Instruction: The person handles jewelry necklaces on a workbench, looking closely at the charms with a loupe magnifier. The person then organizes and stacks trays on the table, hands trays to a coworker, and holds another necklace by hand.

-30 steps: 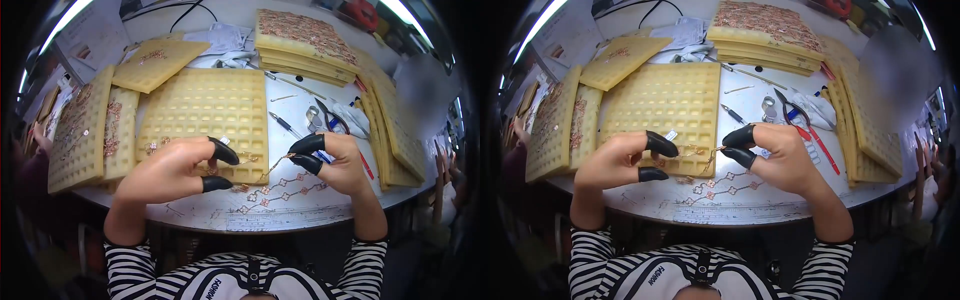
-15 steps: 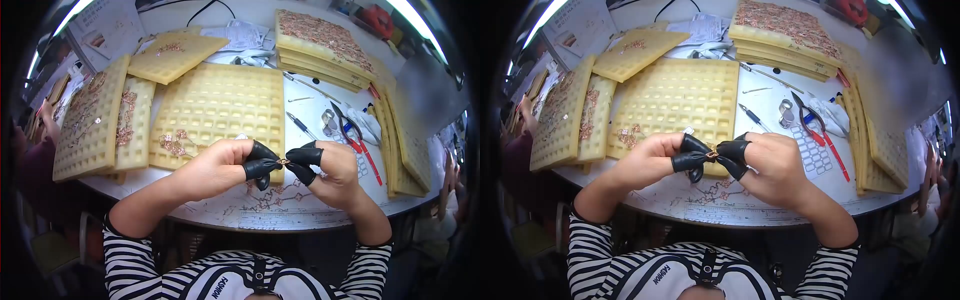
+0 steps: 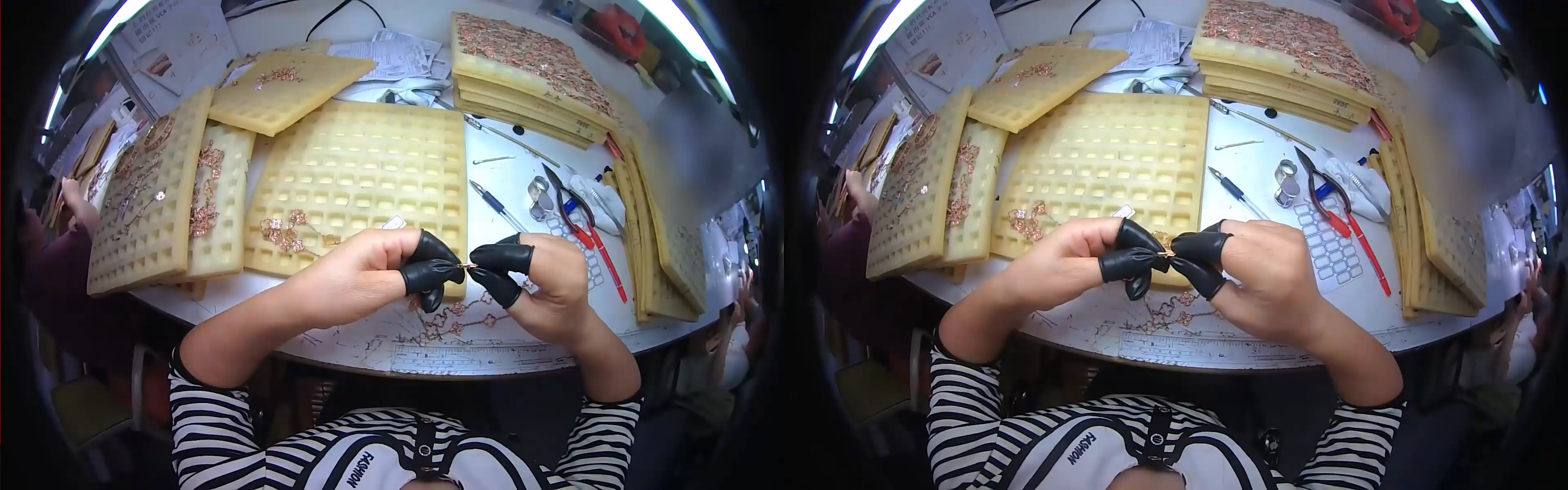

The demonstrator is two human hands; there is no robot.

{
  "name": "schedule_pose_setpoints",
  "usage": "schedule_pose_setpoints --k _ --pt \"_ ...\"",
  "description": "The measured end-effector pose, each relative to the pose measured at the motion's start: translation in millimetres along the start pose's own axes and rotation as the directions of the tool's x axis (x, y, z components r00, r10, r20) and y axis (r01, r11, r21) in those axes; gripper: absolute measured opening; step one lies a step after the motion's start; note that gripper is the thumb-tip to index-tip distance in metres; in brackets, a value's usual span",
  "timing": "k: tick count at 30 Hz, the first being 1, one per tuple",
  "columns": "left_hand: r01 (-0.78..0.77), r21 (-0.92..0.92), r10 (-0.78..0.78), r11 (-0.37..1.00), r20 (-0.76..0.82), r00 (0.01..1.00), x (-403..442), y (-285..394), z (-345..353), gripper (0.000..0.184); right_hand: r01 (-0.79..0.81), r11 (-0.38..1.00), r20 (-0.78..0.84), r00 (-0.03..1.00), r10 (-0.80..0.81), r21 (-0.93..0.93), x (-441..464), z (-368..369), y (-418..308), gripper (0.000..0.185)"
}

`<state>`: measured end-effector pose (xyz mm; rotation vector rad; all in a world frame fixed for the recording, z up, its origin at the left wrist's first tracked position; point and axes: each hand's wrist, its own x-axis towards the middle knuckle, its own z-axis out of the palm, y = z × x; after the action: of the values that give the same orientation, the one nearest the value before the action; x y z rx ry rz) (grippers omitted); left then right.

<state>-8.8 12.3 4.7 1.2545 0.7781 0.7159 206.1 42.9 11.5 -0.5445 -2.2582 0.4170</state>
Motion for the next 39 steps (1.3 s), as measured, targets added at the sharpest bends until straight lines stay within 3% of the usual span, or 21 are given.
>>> schedule_pose_setpoints --k 16,19,21,24,29,33,39 --pt "-0.024 -0.027 0.023 0.999 -0.034 0.999 -4.9 10.3 4.1 0.016 -0.024 0.998 0.023 0.999 0.022 0.058 0.4 1.7 1.1 0.013" --pt "-0.026 -0.047 0.025 0.999 -0.017 1.000 -3.9 8.9 3.5 0.015 -0.049 0.988 0.053 0.998 0.041 0.148 -1.0 2.2 1.4 0.013" --pt "0.009 -0.009 -0.009 1.000 -0.020 1.000 -3.7 10.2 4.4 0.016 -0.292 0.886 0.094 0.956 0.277 0.360 -5.8 5.7 0.0 0.010" --pt "0.068 0.041 -0.067 0.997 -0.020 0.998 -3.3 11.9 6.5 0.017 -0.410 0.765 0.234 0.912 0.337 0.496 -6.0 1.8 0.6 0.014" --pt "0.015 0.040 -0.015 0.999 -0.003 1.000 -3.1 11.2 6.7 0.019 -0.516 0.626 0.314 0.855 0.411 0.585 -6.8 4.8 1.8 0.015" --pt "0.059 0.114 -0.058 0.992 -0.007 0.998 -2.4 10.6 4.5 0.020 -0.583 0.491 0.369 0.803 0.467 0.647 -4.8 5.5 -0.7 0.016" --pt "0.062 0.102 -0.061 0.993 -0.017 0.998 -2.3 7.9 3.2 0.020 -0.589 0.482 0.375 0.799 0.471 0.649 -5.8 5.2 0.3 0.016"
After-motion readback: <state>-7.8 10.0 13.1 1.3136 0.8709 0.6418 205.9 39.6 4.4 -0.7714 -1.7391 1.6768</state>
